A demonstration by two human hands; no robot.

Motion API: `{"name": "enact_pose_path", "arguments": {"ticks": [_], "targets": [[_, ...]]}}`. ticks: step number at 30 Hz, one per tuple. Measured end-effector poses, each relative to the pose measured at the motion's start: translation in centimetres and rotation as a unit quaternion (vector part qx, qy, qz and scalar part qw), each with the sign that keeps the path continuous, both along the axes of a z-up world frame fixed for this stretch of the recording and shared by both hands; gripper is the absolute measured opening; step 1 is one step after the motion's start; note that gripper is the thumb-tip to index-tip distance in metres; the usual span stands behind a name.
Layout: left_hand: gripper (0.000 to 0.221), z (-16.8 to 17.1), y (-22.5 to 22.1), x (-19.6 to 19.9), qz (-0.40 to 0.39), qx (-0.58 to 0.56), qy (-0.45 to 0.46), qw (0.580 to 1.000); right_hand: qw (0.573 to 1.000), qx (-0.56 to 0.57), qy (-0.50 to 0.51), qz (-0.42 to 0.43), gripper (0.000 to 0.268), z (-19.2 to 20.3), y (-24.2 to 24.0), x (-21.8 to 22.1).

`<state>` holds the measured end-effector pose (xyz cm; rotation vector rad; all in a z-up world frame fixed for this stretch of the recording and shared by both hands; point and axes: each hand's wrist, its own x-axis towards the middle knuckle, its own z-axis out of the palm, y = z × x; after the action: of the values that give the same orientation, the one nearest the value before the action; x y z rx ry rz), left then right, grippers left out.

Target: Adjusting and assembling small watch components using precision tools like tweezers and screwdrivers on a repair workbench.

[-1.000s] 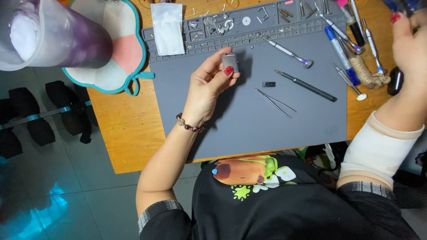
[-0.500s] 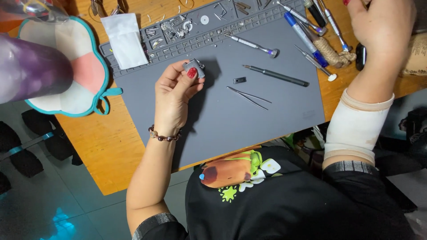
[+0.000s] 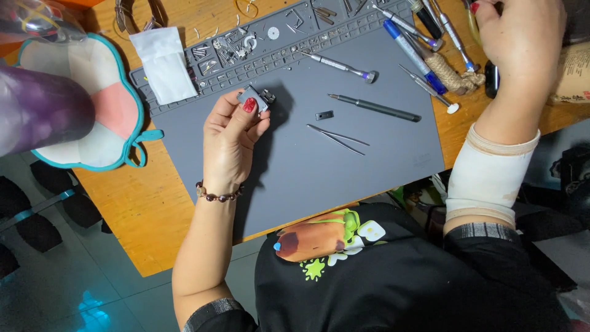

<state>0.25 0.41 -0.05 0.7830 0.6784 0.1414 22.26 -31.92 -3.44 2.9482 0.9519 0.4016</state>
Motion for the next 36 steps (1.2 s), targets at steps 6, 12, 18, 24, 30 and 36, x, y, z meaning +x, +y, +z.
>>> {"name": "enact_pose_path", "arguments": {"ticks": [6, 12, 18, 24, 30, 36], "targets": [[0.016, 0.8, -0.2, 0.1, 0.000, -0.004, 0.008, 1.000, 0.986, 0.120, 0.078, 0.086, 0.007, 5.5, 3.0, -8.3], [0.016, 0.4, -1.2, 0.0, -0.029, -0.019, 0.032, 0.999, 0.979, 0.177, 0.003, 0.099, 0.007, 4.0, 3.2, -12.7], [0.016, 0.4, -1.5, -0.3, -0.032, -0.003, 0.002, 0.999, 0.972, 0.187, -0.062, 0.129, 0.004, 3.6, 3.5, -13.1], [0.024, 0.9, -1.5, -0.2, -0.045, -0.008, 0.018, 0.999, 0.983, 0.168, -0.020, 0.077, 0.015, 3.8, 3.6, -13.8], [0.018, -0.5, -2.0, -0.4, -0.072, -0.003, -0.035, 0.997, 0.942, 0.292, 0.113, 0.119, 0.007, 6.5, 2.8, -12.3], [0.018, -1.2, -3.1, -0.4, -0.081, -0.013, -0.042, 0.996, 0.904, 0.292, 0.175, 0.258, 0.006, 12.4, 9.6, -9.8]]}}
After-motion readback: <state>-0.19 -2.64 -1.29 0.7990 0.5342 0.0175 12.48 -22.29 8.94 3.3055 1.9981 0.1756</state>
